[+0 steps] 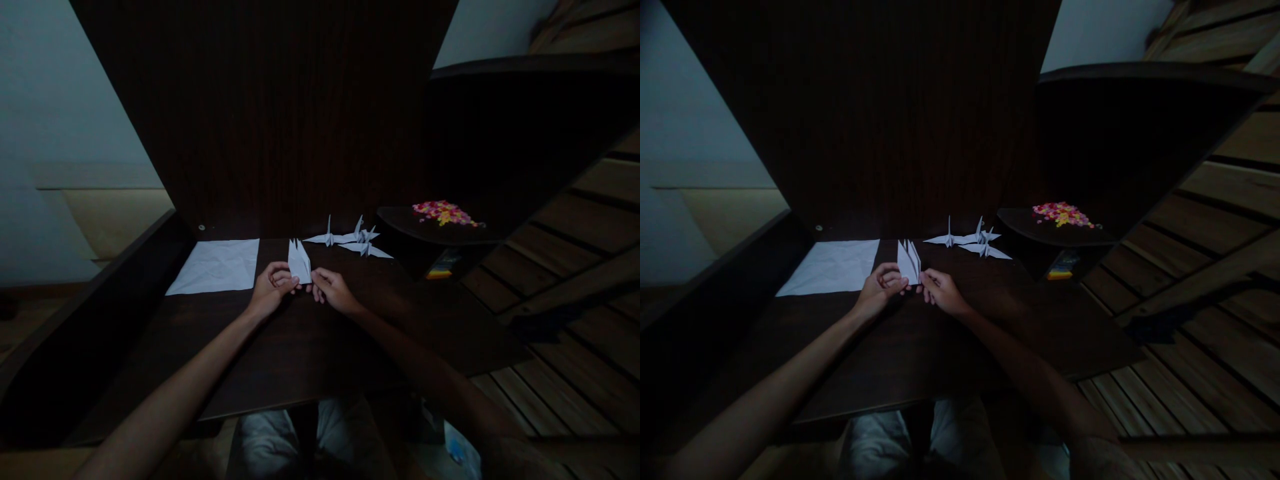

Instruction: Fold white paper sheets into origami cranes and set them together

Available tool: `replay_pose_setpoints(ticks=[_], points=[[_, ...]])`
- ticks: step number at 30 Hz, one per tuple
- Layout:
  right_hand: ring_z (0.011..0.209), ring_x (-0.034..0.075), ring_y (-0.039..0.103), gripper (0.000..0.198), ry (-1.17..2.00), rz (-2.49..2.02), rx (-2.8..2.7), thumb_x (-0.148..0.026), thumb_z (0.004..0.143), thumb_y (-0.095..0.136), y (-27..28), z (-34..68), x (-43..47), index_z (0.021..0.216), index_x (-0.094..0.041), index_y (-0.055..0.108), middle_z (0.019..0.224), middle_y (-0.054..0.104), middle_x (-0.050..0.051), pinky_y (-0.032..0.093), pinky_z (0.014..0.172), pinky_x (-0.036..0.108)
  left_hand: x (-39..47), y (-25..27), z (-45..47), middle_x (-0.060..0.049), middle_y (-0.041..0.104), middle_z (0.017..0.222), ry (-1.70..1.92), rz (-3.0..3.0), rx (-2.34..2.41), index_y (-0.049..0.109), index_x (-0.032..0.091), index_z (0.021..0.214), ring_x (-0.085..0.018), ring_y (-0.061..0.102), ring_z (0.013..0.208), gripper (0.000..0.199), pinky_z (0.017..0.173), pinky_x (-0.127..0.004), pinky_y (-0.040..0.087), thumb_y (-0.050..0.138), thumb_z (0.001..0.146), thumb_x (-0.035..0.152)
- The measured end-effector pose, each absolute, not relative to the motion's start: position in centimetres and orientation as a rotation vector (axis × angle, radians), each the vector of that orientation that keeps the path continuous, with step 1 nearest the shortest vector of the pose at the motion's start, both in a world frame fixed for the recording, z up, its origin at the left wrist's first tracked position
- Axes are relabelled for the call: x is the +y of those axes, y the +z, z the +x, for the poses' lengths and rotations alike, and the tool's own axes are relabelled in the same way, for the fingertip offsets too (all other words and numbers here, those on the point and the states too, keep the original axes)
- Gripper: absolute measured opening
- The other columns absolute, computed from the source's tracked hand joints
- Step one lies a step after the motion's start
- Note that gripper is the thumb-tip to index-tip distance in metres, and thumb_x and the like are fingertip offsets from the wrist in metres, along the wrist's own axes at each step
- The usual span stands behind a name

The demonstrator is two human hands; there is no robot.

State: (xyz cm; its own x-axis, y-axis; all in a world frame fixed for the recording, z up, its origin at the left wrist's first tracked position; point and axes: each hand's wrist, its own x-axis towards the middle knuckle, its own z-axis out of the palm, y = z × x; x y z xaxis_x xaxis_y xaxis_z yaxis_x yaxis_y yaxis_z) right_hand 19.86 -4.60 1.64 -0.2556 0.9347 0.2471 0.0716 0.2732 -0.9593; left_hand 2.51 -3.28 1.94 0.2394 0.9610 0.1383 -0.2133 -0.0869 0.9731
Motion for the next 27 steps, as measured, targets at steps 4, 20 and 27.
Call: replay_pose_setpoints(ticks=[4, 20, 27], points=[[0.039, 0.006, 0.045, 0.039, 1.148, -0.926, -1.553, -0.057, 0.077, 0.057, 1.5, 19.8, -4.5, 0.077, -0.018, 0.053, 0.052, 0.052, -0.005, 0.034, 0.035, 0.017, -3.3, 1.9, 2.6, 0.000, 0.065, 0.073, 1.194, 1.264, 0.812, 0.051, 0.016, 0.090, -0.014, 0.064, 0.063, 0.042, 0.059, -0.025, 0.051, 0.078, 0.062, 0.033], [0.071, 0.014, 0.055, 0.033, 1.117, -0.885, -1.489, -0.049, 0.072, 0.066, 0.8, 19.6, -4.2, 0.076, -0.018, 0.056, 0.077, 0.055, 0.001, 0.055, 0.049, 0.023, -3.4, 2.1, 2.4, -0.008, 0.065, 0.101, 1.178, 1.522, 0.950, 0.071, 0.017, 0.099, -0.019, 0.061, 0.082, 0.036, 0.070, -0.031, 0.051, 0.069, 0.071, 0.038], [0.075, 0.014, 0.056, 0.031, 1.123, -0.897, -1.488, -0.045, 0.071, 0.068, 0.8, 19.6, -4.3, 0.085, -0.019, 0.056, 0.083, 0.057, 0.001, 0.053, 0.047, 0.020, -3.9, 2.8, 2.4, -0.006, 0.061, 0.099, 1.062, 1.499, 0.912, 0.073, 0.017, 0.094, -0.018, 0.057, 0.081, 0.031, 0.065, -0.027, 0.049, 0.060, 0.077, 0.039]])
